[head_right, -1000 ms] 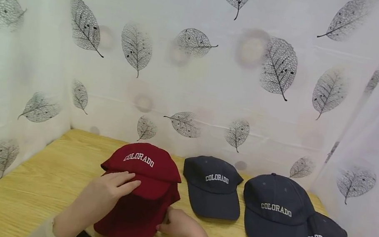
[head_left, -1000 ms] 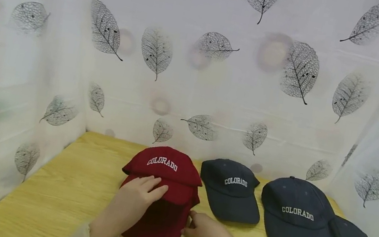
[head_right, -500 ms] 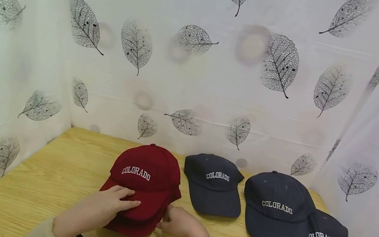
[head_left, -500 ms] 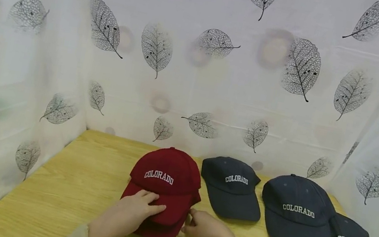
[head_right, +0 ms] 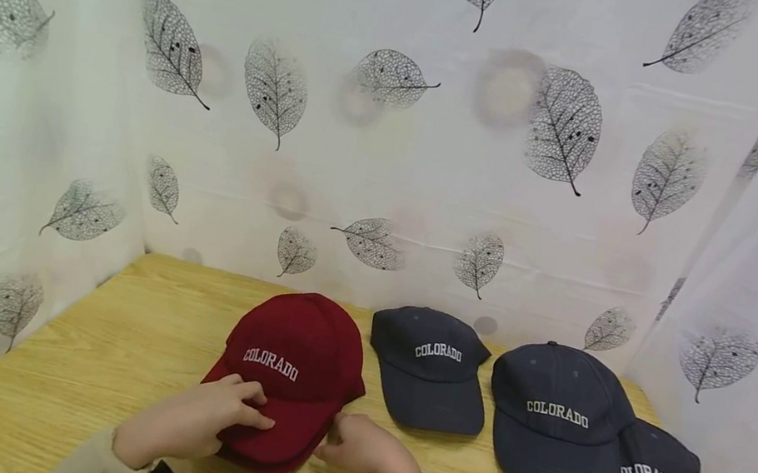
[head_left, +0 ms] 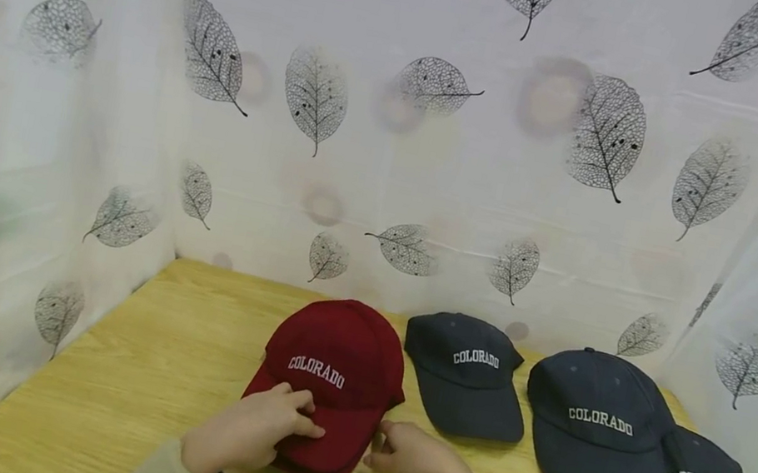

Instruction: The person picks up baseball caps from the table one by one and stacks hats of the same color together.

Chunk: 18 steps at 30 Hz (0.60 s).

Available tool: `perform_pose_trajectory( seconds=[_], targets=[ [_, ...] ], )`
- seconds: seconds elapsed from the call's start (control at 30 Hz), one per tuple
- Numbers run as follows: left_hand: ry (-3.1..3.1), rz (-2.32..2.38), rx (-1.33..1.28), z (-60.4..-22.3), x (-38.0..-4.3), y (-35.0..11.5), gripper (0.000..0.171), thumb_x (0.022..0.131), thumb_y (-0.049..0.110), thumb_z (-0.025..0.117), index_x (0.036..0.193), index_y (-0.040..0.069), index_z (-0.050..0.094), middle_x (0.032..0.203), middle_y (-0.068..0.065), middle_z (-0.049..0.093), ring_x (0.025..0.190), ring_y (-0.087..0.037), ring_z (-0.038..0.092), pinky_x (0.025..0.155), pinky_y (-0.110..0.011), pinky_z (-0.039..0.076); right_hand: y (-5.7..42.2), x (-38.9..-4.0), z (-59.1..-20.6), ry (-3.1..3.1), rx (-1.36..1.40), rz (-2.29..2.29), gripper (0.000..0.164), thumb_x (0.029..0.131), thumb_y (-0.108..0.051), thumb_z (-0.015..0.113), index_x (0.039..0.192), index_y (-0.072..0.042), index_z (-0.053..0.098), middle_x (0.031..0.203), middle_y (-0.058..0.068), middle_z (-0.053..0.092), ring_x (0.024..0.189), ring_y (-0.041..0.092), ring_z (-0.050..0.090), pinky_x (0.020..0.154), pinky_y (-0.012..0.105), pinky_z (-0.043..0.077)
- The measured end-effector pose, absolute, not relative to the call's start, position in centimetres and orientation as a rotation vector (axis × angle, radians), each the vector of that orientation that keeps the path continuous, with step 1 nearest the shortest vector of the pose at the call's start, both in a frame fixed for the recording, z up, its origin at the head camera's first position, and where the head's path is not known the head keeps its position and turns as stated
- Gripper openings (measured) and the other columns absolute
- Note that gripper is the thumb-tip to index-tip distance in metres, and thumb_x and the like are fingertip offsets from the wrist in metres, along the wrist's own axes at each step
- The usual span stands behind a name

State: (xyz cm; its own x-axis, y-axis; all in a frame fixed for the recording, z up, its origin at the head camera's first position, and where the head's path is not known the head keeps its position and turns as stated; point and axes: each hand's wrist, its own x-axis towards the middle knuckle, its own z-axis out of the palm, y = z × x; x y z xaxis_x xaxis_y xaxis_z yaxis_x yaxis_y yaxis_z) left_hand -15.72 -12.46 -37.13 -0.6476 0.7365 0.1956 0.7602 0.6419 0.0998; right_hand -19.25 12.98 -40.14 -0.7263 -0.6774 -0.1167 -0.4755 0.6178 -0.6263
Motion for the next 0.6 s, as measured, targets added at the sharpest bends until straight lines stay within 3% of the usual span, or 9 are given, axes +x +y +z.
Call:
perform_pose_trajectory(
  seconds=[0.27,0.6],
  targets=[
    [-2.783,-0.267,-1.246,-36.96,-15.62,-12.41,0.049,0.063,-0.003,0.071,0.103,0.026,0.068,0.092,0.009,0.049,0.076,-0.009,0.04,0.07,-0.02,0.039,13.05,-19.22,-40.03,2.485,-0.934,-0.838,0.021,0.081,-0.022,0.06,0.084,-0.005,0.048,0.057,-0.01,0.04,0.049,0.004,0.033,0.049,0.021,0.027],
    [-2.851,-0.363,-1.236,-37.12,-15.61,-12.72,0.05,0.064,0.002,0.073,0.108,0.023,0.062,0.104,0.006,0.045,0.092,-0.014,0.04,0.071,-0.02,0.041,12.95,-19.35,-40.14,2.473,-0.899,-0.825,0.021,0.083,-0.022,0.06,0.089,-0.005,0.05,0.056,-0.01,0.039,0.047,0.005,0.032,0.049,0.022,0.027]
  ],
)
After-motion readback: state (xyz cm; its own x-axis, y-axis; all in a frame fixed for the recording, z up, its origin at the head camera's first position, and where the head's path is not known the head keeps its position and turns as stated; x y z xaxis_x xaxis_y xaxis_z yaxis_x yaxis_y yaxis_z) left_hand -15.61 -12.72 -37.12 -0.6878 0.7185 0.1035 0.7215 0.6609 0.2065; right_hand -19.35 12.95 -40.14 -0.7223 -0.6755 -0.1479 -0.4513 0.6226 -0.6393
